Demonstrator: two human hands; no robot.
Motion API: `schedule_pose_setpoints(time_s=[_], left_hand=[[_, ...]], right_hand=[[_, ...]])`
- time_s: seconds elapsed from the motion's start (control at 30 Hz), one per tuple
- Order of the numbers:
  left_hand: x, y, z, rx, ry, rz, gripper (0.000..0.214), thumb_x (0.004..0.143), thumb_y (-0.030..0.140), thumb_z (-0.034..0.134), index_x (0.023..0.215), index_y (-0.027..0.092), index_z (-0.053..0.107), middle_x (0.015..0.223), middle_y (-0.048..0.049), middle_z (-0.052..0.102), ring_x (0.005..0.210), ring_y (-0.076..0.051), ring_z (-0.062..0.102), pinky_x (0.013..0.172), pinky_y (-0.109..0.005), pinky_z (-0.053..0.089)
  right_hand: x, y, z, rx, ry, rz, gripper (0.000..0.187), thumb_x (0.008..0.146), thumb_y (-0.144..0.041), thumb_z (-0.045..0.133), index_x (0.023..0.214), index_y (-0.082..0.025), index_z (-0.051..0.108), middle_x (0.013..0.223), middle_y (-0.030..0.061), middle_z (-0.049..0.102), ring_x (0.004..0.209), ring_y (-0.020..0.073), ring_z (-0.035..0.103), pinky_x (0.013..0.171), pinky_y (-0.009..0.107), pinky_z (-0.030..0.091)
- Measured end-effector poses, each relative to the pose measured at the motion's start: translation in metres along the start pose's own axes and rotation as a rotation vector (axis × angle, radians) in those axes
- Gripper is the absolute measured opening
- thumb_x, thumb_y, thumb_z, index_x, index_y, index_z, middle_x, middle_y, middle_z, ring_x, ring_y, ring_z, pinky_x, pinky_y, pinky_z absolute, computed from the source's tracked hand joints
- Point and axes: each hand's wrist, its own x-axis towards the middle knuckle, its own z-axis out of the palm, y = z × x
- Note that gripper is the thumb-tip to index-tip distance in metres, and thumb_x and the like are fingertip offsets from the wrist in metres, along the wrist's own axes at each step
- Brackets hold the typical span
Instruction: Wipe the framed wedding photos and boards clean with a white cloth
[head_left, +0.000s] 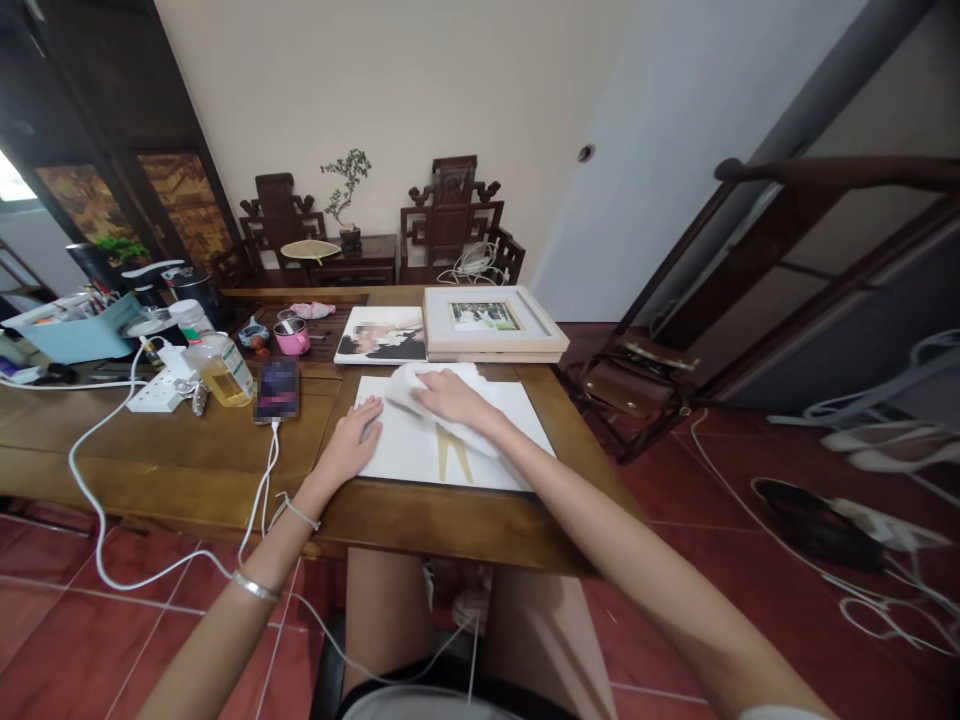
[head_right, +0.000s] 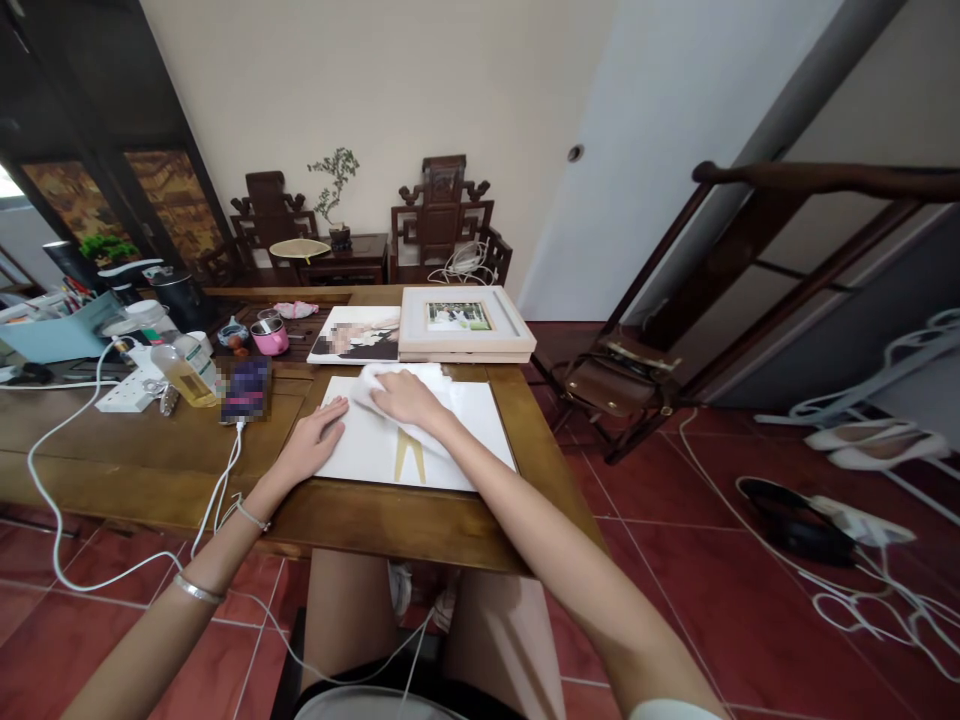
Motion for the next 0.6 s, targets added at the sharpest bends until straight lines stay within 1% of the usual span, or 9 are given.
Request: schedule_pose_setpoints(time_s=[0.07,0.13,0.2,0.27,0.33,0.4,0.47,0.53,0.6], left_hand=[[0.0,0.0,-0.001,0.016,0.012,0.009,0.042,0.087,0.028,0.041,0.123,0.013,0.058,0.134,-0.0118,0.053,0.13,-0.024,0.044,0.113,-0.046,0.027],[-0.001,0.001,-0.003,0.032,0.028,0.026,0.04,0.087,0.026,0.042,0.12,0.016,0.06,0.131,-0.0095,0.057,0.126,-0.023,0.048,0.111,-0.044,0.031],[-0.001,0.001,-0.004,0.04,0.037,0.042,0.039,0.087,0.025,0.042,0.118,0.016,0.062,0.128,-0.0085,0.059,0.123,-0.022,0.051,0.11,-0.042,0.034],[-0.002,0.0,-0.004,0.039,0.04,0.046,0.039,0.086,0.025,0.041,0.119,0.016,0.061,0.129,-0.0089,0.059,0.124,-0.023,0.051,0.111,-0.042,0.033],[-0.003,-0.001,-0.004,0.031,0.038,0.044,0.04,0.086,0.026,0.041,0.119,0.014,0.061,0.13,-0.0099,0.057,0.126,-0.023,0.049,0.112,-0.043,0.031],[-0.003,-0.002,-0.002,0.021,0.036,0.045,0.041,0.086,0.026,0.041,0.12,0.013,0.06,0.132,-0.011,0.055,0.128,-0.023,0.046,0.112,-0.043,0.03],[-0.004,-0.003,0.0,0.013,0.038,0.048,0.042,0.086,0.026,0.041,0.121,0.012,0.059,0.133,-0.0123,0.054,0.129,-0.023,0.046,0.113,-0.042,0.03],[-0.004,-0.003,0.001,0.006,0.043,0.044,0.042,0.086,0.026,0.041,0.121,0.011,0.059,0.133,-0.0134,0.054,0.129,-0.023,0.045,0.113,-0.043,0.029],[-0.004,-0.003,0.001,0.001,0.047,0.038,0.042,0.086,0.026,0.041,0.121,0.011,0.059,0.133,-0.0141,0.054,0.129,-0.024,0.045,0.113,-0.044,0.029]], right_hand=[[0.023,-0.012,0.003,0.045,-0.007,-0.02,0.027,0.085,-0.024,0.037,0.087,-0.014,0.063,0.103,0.0136,0.067,0.094,0.0251,0.058,0.081,0.03,0.039],[0.039,-0.024,0.007,0.076,-0.019,-0.051,0.027,0.084,-0.023,0.038,0.088,-0.015,0.063,0.106,0.0111,0.068,0.095,0.0228,0.058,0.081,0.027,0.039],[0.046,-0.031,0.008,0.106,-0.026,-0.078,0.026,0.083,-0.023,0.038,0.088,-0.015,0.063,0.107,0.0084,0.068,0.096,0.0208,0.057,0.082,0.024,0.038],[0.041,-0.027,0.005,0.123,-0.024,-0.077,0.027,0.083,-0.023,0.038,0.088,-0.014,0.063,0.105,0.0081,0.068,0.094,0.0203,0.057,0.082,0.024,0.038],[0.027,-0.012,-0.003,0.134,-0.014,-0.051,0.027,0.083,-0.025,0.038,0.087,-0.013,0.062,0.101,0.0088,0.068,0.091,0.0203,0.057,0.08,0.024,0.039],[0.006,0.013,-0.013,0.141,0.012,0.004,0.027,0.083,-0.027,0.037,0.085,-0.013,0.06,0.101,0.0104,0.067,0.09,0.0211,0.057,0.079,0.025,0.04],[-0.018,0.042,-0.023,0.139,0.068,0.089,0.028,0.082,-0.028,0.034,0.085,-0.013,0.058,0.105,0.0138,0.065,0.091,0.0233,0.057,0.08,0.029,0.041],[-0.043,0.066,-0.03,0.13,0.115,0.173,0.026,0.08,-0.029,0.034,0.081,-0.014,0.056,0.1,0.0155,0.065,0.09,0.0265,0.056,0.08,0.034,0.041],[-0.07,0.079,-0.032,0.116,0.168,0.238,0.023,0.079,-0.031,0.035,0.074,-0.018,0.053,0.091,0.0139,0.065,0.087,0.0284,0.056,0.079,0.038,0.041]])
